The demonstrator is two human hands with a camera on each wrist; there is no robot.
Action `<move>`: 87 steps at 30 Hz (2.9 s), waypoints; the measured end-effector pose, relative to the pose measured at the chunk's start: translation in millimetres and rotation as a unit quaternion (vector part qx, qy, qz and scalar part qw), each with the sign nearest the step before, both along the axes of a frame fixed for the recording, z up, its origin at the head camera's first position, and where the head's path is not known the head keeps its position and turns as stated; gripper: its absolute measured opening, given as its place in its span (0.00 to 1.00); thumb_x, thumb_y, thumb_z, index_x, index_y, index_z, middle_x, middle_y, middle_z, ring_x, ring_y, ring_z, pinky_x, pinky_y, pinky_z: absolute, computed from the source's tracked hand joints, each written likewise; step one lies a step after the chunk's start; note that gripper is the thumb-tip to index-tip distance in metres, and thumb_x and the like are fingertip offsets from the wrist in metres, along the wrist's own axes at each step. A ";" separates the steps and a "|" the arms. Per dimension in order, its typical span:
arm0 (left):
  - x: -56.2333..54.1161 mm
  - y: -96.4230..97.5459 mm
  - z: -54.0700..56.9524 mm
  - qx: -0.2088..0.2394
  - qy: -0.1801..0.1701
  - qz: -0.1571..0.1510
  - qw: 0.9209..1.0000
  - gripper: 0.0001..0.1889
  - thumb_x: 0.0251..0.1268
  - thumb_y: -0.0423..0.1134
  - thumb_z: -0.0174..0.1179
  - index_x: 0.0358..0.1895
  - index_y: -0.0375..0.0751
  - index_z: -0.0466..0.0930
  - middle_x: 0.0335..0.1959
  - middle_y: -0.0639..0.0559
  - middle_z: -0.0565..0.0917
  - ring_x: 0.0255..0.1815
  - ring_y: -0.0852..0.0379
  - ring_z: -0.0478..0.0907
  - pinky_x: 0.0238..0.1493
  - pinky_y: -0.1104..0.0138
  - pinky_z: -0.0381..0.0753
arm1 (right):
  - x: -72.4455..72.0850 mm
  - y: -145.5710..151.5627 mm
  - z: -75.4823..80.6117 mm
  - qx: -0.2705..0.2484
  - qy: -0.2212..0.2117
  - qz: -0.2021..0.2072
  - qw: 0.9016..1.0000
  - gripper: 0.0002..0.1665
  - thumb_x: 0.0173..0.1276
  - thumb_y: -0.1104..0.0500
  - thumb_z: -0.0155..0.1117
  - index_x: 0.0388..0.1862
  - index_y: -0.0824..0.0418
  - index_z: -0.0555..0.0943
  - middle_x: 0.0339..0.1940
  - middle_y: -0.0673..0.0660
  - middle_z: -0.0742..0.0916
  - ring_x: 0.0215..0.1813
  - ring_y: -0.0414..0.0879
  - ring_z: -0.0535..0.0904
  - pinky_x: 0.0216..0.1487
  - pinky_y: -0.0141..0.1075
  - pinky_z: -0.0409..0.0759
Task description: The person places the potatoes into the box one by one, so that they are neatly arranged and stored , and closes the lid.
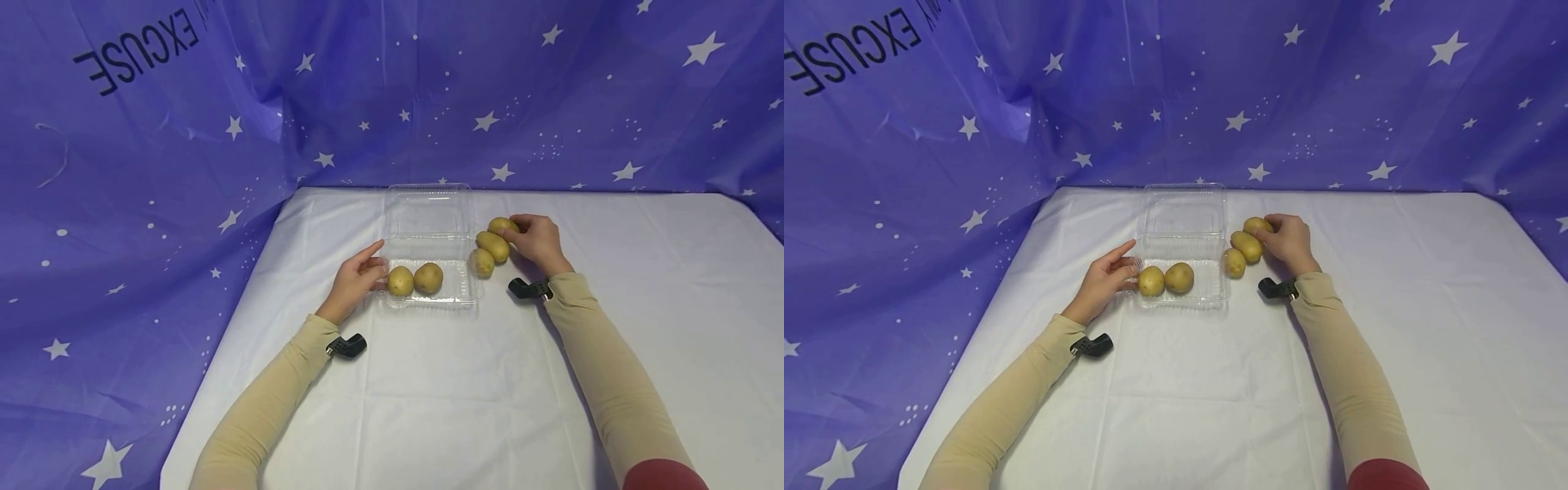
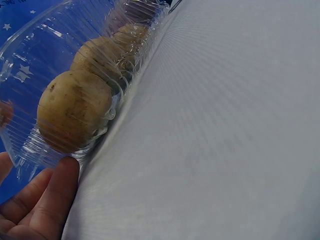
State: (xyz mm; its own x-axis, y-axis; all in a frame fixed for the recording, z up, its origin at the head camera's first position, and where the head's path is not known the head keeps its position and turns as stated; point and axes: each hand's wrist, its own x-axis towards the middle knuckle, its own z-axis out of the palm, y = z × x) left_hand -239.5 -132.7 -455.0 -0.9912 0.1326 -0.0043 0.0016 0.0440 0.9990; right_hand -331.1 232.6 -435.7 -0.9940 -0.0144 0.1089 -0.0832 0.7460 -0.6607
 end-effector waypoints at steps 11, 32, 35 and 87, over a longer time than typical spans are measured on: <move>0.3 -0.1 0.6 -0.003 -0.004 0.001 1.000 0.32 0.70 0.28 0.57 0.77 0.43 0.65 0.58 0.32 0.78 0.43 0.63 0.81 0.44 0.67 0.92 | 5.5 7.3 5.6 -0.035 0.024 0.005 0.999 0.31 0.67 0.53 0.71 0.62 0.71 0.80 0.55 0.73 0.86 0.55 0.62 0.84 0.51 0.32 0.79; -0.2 -0.1 -0.5 -0.001 -0.004 0.003 1.000 0.32 0.69 0.28 0.56 0.77 0.41 0.66 0.59 0.30 0.77 0.40 0.64 0.82 0.44 0.67 0.92 | 26.6 -16.1 48.0 -0.081 0.056 0.044 0.994 0.29 0.65 0.56 0.75 0.61 0.69 0.82 0.54 0.71 0.88 0.34 0.19 0.74 0.38 0.11 0.75; 0.4 0.0 0.4 -0.004 -0.004 0.003 1.000 0.32 0.69 0.28 0.56 0.77 0.42 0.66 0.59 0.30 0.78 0.40 0.65 0.82 0.44 0.68 0.92 | 31.4 -24.4 53.3 -0.085 0.063 0.055 0.993 0.27 0.64 0.58 0.75 0.60 0.69 0.83 0.53 0.70 0.88 0.34 0.18 0.74 0.38 0.11 0.75; -0.1 -0.2 -1.0 -0.002 0.001 0.002 1.000 0.32 0.69 0.28 0.56 0.77 0.41 0.66 0.57 0.31 0.78 0.41 0.65 0.81 0.44 0.67 0.92 | 71.8 -108.9 29.3 -0.091 0.077 0.232 0.965 0.25 0.59 0.63 0.78 0.54 0.74 0.84 0.50 0.70 0.89 0.46 0.60 0.90 0.49 0.43 0.91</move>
